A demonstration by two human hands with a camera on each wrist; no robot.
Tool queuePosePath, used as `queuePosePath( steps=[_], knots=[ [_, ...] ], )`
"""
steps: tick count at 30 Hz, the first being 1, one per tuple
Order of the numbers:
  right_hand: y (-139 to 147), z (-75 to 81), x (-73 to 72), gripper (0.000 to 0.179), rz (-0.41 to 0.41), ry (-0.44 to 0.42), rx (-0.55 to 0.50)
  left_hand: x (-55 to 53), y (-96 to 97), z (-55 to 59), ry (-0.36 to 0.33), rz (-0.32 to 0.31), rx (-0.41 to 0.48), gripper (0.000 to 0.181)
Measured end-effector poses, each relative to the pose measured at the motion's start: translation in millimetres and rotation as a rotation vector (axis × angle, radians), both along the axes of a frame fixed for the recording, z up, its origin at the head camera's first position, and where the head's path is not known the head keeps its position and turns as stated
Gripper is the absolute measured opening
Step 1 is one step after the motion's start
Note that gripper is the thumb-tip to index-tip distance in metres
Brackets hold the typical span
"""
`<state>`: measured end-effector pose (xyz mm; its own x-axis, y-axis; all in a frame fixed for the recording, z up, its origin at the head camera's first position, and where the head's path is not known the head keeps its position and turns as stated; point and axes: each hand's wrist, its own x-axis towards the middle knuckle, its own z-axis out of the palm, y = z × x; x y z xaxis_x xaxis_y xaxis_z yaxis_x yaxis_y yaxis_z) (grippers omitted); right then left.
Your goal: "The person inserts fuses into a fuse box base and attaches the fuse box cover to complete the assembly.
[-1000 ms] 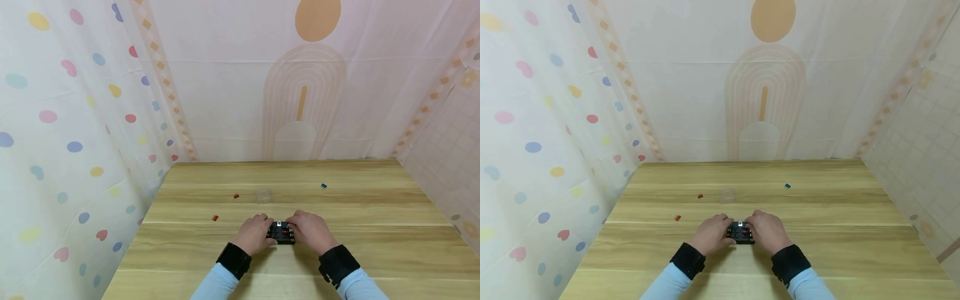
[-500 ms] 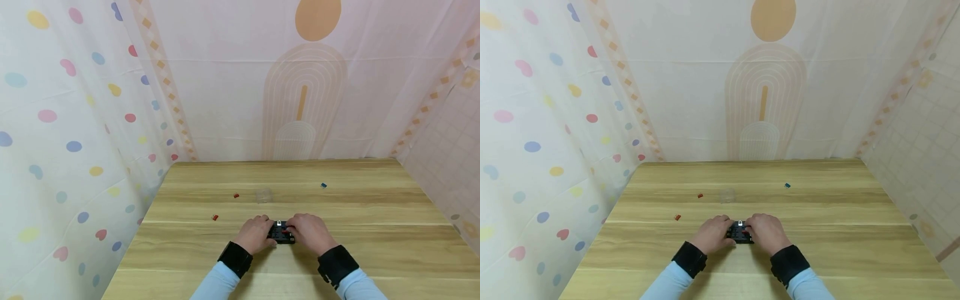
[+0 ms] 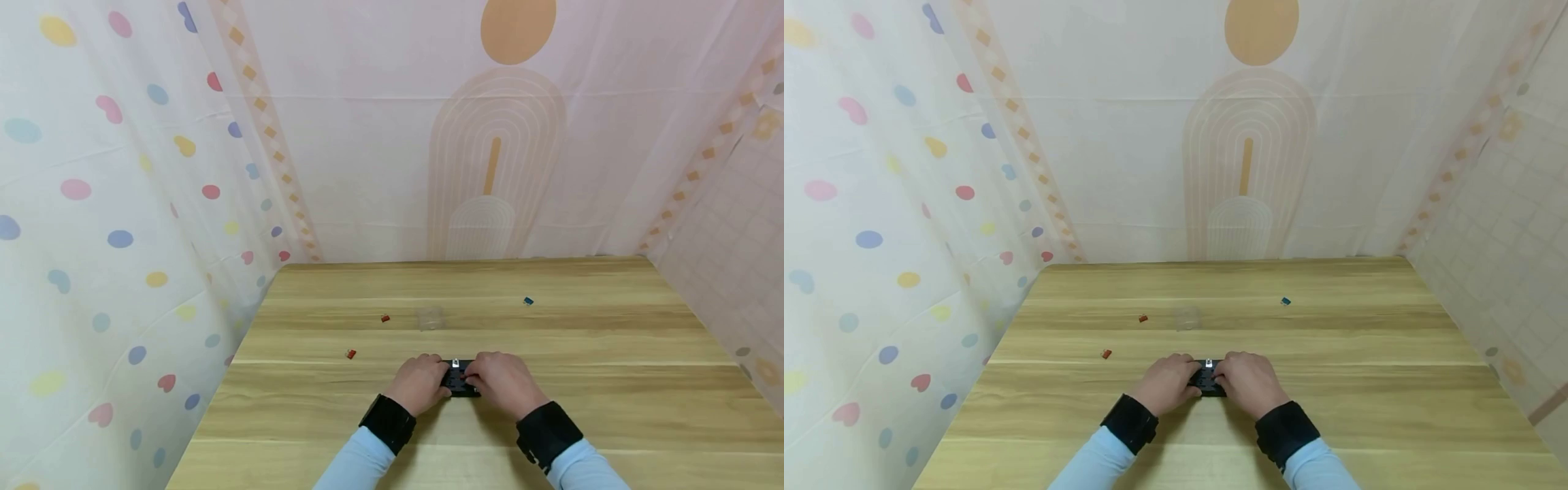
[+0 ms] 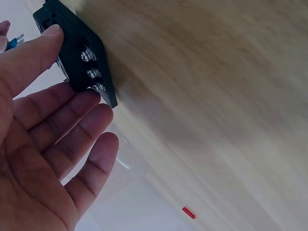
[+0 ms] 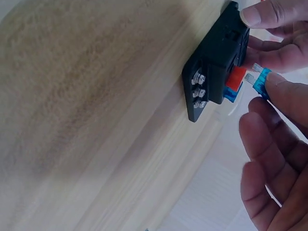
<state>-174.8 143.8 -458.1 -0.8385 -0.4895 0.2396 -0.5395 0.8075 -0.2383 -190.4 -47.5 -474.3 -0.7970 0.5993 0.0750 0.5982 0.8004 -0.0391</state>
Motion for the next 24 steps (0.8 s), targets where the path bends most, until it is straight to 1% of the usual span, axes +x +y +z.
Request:
queuePosePath(
  steps=[5, 14, 20, 24],
  knots=[
    [-1.8, -2.8, 1.0, 0.006, 0.011, 0.018, 0.016, -2.0, 1.8, 1.2, -0.032, 0.004, -0.010, 0.035],
    [-6.7, -6.3, 0.5, 0.005, -0.004, 0.039, 0.042, -4.9, 4.3, 2.6, -0.051, 0.019, -0.024, 0.035],
    [-10.5, -8.6, 0.6, 0.006, -0.008, 0.055, 0.110, -4.7, 4.8, 4.8, -0.089, 0.027, -0.015, 0.033],
    [-12.4, -10.9, 0.8, 0.008, -0.017, 0.042, 0.141, -4.2, 4.8, 5.7, -0.102, 0.035, -0.012, 0.032]
  ],
)
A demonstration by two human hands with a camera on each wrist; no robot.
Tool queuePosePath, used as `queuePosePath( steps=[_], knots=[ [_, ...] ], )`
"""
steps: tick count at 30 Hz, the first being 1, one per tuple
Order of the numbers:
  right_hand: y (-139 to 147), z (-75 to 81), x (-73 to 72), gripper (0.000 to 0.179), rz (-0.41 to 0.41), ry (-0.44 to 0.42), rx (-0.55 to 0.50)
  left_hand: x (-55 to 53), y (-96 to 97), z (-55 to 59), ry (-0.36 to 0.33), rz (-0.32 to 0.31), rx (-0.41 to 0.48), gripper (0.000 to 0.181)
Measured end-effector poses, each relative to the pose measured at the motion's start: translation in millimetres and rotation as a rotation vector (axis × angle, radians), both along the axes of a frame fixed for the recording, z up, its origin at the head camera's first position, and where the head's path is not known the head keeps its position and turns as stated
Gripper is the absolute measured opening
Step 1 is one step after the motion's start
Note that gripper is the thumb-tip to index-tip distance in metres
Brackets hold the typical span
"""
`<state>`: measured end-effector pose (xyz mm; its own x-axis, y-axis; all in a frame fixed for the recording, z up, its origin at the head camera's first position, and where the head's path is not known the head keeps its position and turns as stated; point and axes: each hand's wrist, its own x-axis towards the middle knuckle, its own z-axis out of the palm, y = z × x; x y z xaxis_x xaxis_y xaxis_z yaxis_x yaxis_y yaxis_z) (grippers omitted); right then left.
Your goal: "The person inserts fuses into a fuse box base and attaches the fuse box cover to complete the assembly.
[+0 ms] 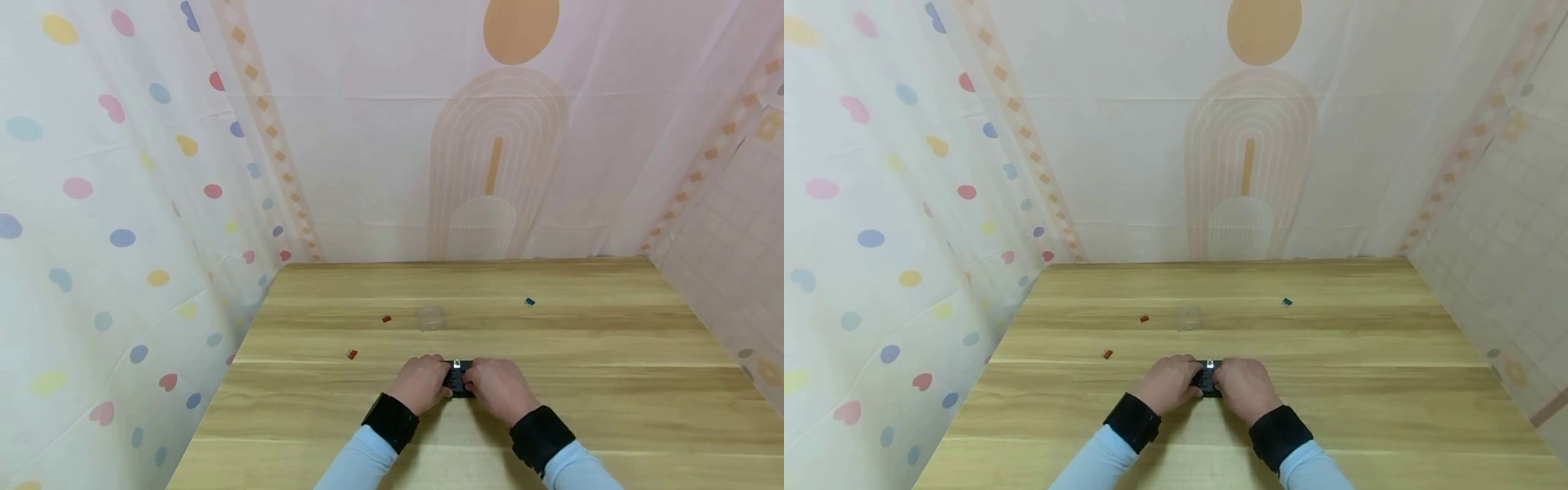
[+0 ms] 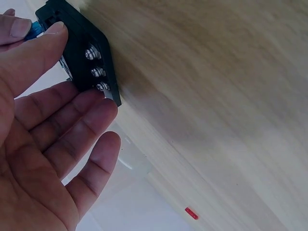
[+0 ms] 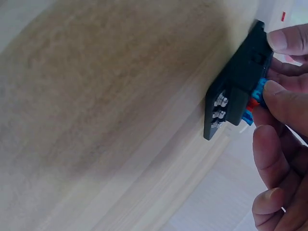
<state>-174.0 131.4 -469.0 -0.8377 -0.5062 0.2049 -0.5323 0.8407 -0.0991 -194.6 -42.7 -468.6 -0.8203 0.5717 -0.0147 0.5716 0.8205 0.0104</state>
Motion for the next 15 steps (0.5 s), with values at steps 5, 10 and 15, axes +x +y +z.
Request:
queuePosePath(
  steps=[5, 10, 15],
  knots=[
    [-2.2, -0.8, 0.3, 0.013, -0.011, -0.009, 0.002, 0.5, 0.4, 0.2, 0.009, 0.000, -0.009, 0.032],
    [-4.3, 0.1, 0.8, 0.015, -0.010, 0.001, 0.008, 0.8, 0.5, -0.1, 0.018, -0.001, -0.008, 0.032],
    [-4.4, 1.2, 0.5, 0.015, -0.008, 0.005, 0.013, 0.3, 0.1, -0.5, 0.028, -0.009, -0.004, 0.032]
  ],
)
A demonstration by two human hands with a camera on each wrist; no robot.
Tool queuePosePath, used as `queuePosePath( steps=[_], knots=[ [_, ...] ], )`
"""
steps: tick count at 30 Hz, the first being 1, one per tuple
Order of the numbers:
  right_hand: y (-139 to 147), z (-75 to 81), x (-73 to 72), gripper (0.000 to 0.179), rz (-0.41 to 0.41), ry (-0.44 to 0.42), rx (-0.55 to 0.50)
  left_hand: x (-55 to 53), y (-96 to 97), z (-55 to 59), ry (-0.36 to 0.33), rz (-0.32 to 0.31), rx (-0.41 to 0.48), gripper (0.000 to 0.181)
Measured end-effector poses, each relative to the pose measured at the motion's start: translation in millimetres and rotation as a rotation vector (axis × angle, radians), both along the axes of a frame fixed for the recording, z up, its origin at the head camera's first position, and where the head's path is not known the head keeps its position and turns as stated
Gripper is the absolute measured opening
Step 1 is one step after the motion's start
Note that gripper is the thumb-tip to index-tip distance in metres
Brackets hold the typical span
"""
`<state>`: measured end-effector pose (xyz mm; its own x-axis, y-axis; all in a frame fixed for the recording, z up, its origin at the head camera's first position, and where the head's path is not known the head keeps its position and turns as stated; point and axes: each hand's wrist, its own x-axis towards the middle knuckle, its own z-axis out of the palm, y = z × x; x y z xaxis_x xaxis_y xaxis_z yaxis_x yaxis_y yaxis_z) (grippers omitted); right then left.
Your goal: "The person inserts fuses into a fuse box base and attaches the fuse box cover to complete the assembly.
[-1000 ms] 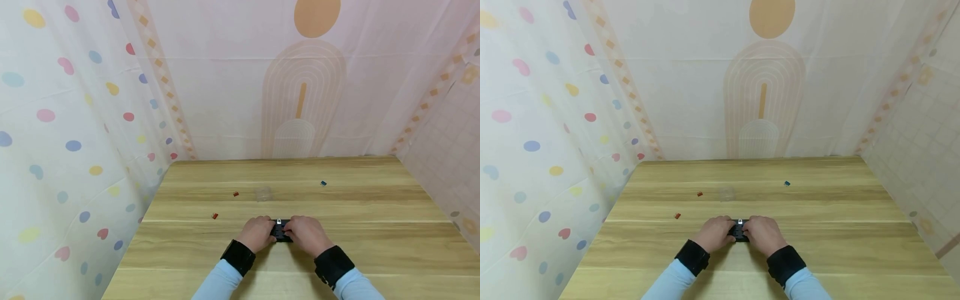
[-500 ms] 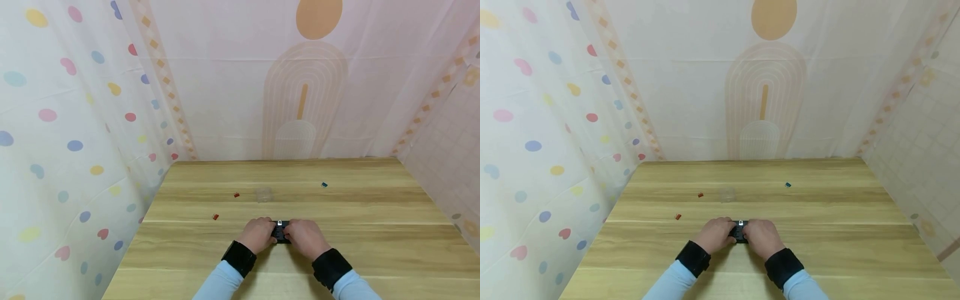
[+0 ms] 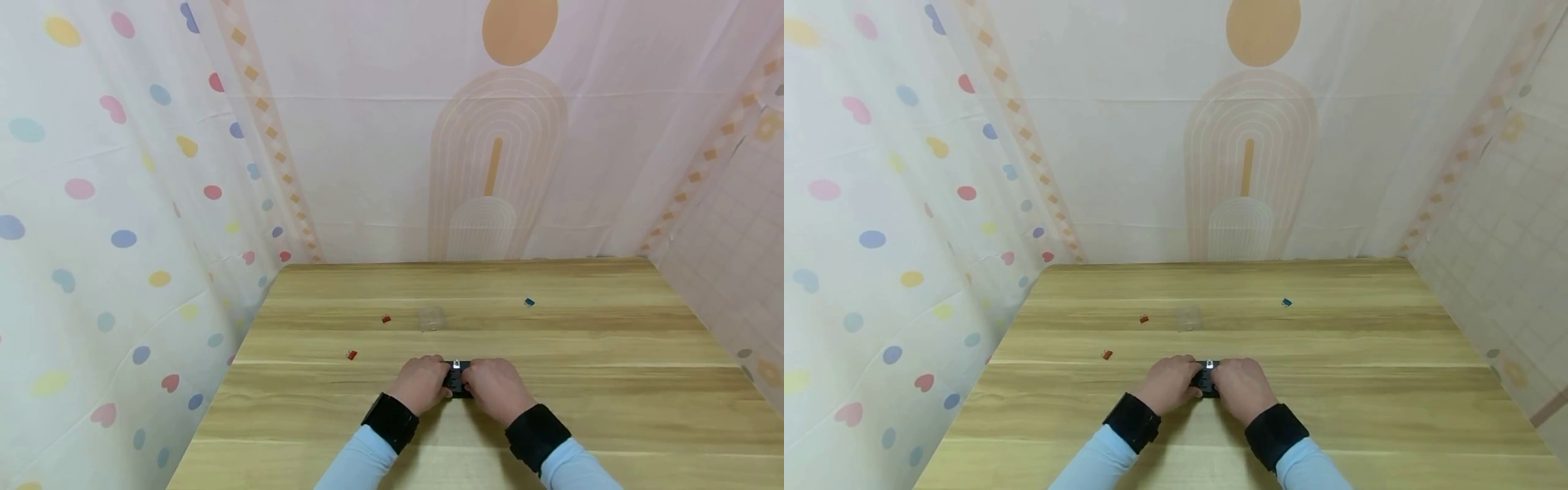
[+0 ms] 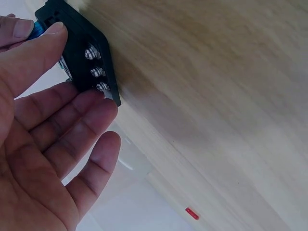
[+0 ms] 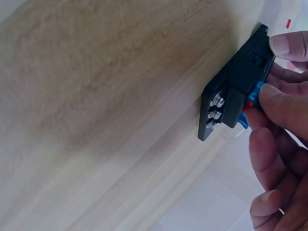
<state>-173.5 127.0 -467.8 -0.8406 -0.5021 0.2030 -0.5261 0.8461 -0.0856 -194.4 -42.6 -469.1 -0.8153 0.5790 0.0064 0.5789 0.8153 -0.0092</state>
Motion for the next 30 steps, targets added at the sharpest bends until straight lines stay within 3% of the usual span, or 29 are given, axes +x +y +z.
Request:
queuePosePath(
  steps=[8, 16, 30],
  knots=[
    [-0.3, 2.9, -0.8, 0.016, 0.005, -0.018, -0.007, -0.1, -1.1, 0.1, 0.023, -0.014, 0.010, 0.031],
    [-0.4, 2.1, -1.8, 0.020, 0.013, 0.024, 0.012, -0.1, -0.7, 0.0, 0.011, -0.011, 0.009, 0.031],
    [-0.5, 0.2, -4.1, 0.020, 0.019, 0.007, 0.015, -1.2, -0.3, 0.2, -0.005, -0.017, 0.009, 0.030]
  ],
)
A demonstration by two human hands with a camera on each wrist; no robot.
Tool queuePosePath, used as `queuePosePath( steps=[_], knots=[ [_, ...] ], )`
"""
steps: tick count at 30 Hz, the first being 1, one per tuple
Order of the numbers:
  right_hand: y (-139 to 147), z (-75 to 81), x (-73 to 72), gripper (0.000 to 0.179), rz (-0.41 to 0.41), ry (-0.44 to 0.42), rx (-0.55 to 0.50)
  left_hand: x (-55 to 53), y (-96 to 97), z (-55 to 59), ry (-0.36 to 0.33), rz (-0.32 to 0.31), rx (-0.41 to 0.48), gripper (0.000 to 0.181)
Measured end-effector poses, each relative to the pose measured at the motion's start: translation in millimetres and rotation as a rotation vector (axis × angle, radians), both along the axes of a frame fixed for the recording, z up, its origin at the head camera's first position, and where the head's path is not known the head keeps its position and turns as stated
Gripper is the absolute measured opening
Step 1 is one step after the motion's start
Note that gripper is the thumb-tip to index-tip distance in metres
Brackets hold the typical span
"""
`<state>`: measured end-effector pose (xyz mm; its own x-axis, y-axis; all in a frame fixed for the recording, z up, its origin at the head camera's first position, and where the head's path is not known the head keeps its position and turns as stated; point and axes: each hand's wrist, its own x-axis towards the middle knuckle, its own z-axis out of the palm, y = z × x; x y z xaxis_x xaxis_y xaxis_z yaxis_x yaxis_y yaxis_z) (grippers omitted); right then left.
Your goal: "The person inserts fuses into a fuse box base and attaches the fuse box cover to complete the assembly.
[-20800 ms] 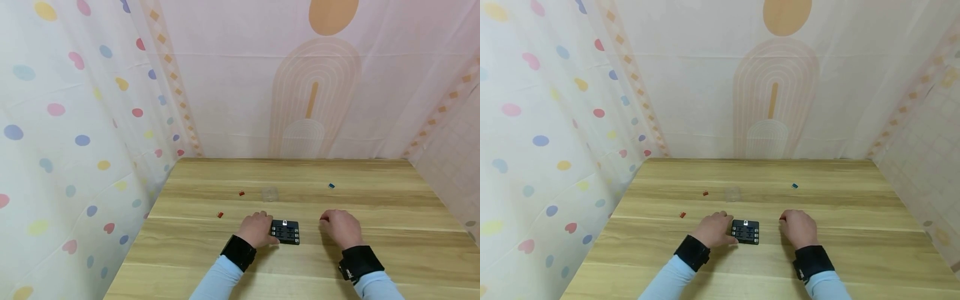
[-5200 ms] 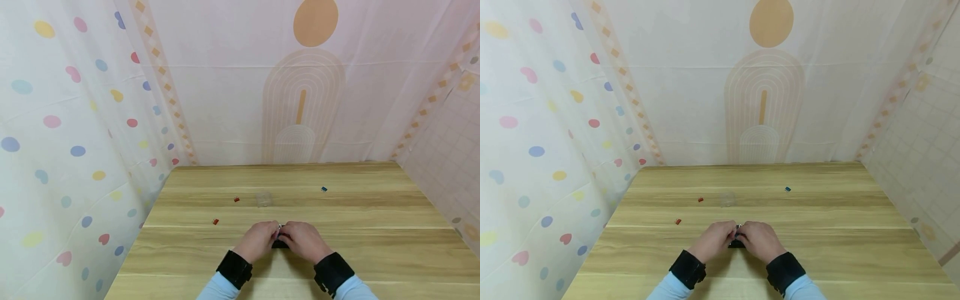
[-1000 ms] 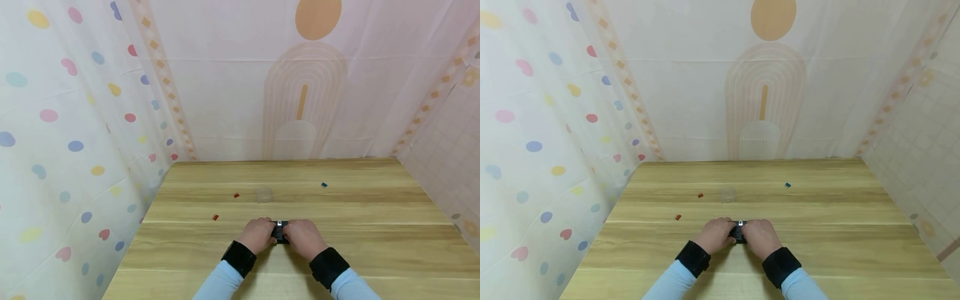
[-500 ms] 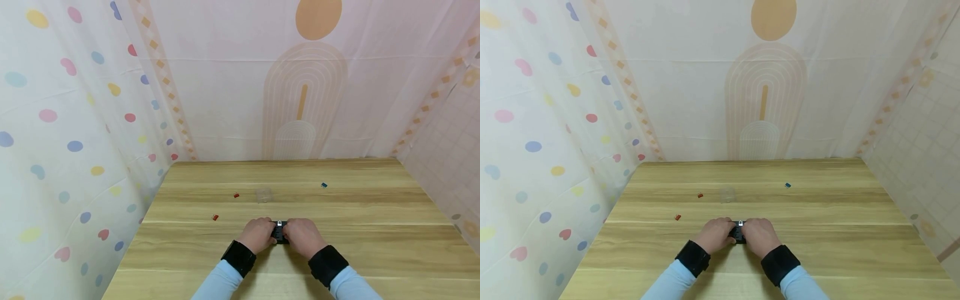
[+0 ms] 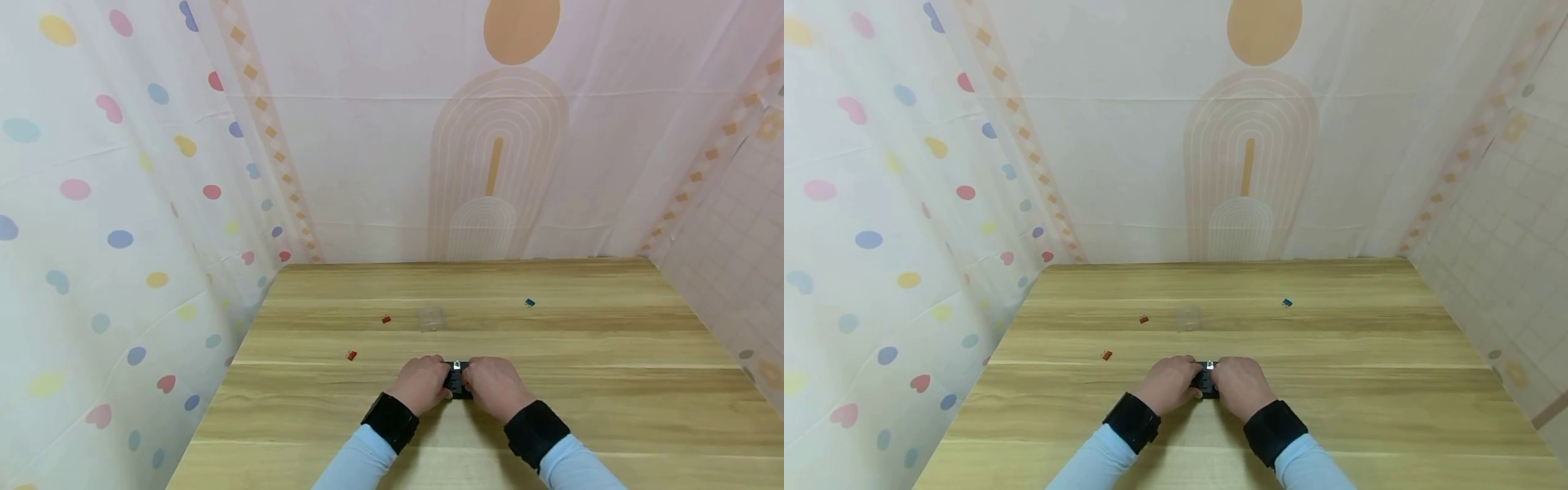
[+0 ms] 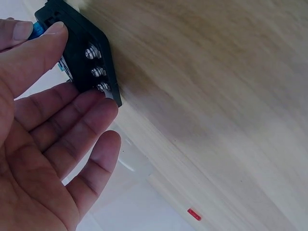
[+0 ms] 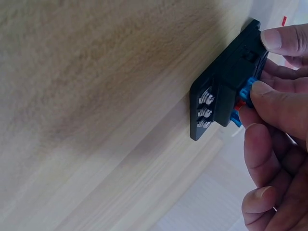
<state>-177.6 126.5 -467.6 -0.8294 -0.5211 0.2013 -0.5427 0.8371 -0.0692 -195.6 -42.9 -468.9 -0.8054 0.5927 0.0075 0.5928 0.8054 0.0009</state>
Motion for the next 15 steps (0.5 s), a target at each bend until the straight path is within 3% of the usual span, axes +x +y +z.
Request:
queuePosePath(
  steps=[15],
  knots=[
    [-0.7, -1.6, -1.5, 0.019, -0.004, -0.041, -0.004, 0.6, -0.4, -1.3, 0.015, 0.000, 0.004, 0.031]
  ],
)
